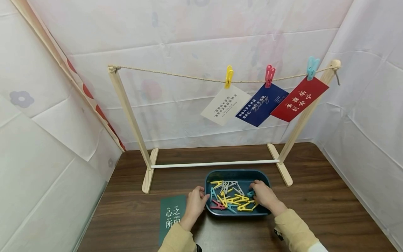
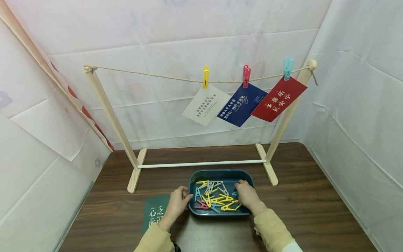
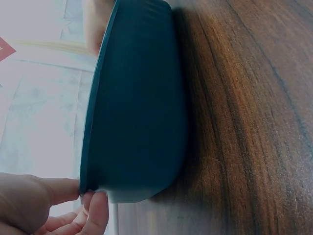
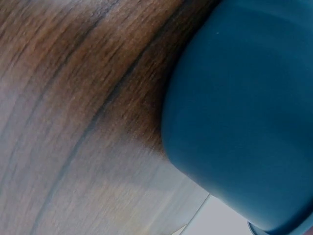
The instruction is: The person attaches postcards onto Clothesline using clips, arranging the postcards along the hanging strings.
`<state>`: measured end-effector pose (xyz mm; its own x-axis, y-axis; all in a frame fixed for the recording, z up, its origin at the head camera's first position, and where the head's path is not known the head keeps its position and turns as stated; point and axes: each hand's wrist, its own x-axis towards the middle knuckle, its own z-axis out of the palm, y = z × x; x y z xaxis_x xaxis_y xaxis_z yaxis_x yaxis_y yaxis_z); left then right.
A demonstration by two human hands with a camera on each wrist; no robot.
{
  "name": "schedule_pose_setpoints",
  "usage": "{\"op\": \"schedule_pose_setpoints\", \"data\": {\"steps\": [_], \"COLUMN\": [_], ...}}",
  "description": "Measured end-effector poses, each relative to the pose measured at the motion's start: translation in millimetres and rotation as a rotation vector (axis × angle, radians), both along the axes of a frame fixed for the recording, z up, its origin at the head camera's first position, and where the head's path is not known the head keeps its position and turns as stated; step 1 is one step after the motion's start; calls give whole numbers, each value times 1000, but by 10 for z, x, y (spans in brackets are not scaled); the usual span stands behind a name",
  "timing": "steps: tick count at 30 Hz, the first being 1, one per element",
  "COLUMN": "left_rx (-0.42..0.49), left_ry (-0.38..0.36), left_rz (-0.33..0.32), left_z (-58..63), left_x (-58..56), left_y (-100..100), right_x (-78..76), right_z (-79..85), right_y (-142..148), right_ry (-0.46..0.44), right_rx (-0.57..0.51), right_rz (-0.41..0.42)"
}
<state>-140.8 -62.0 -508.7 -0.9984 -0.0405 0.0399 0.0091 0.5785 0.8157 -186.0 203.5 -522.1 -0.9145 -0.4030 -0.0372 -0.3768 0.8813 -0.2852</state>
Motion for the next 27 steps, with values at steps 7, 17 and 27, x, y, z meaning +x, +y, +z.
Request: {"op": "schedule_pose_setpoints", "data": {"steps": [7, 17, 27], "left_rx": [0, -4, 14], "left_ry": [-4, 0, -19], "left_rz": [-2, 7, 1], "left_z": [6, 33, 41], "left_x": [6, 12, 9], "left_y": [3, 15, 17], "right_x": [-2, -3, 26], "right_z": [-12, -20, -40], "right_y": [6, 1, -2], "right_ry": [46, 62, 70], "right_rx": [21, 39, 37], "right_rz": [13, 9, 1]}}
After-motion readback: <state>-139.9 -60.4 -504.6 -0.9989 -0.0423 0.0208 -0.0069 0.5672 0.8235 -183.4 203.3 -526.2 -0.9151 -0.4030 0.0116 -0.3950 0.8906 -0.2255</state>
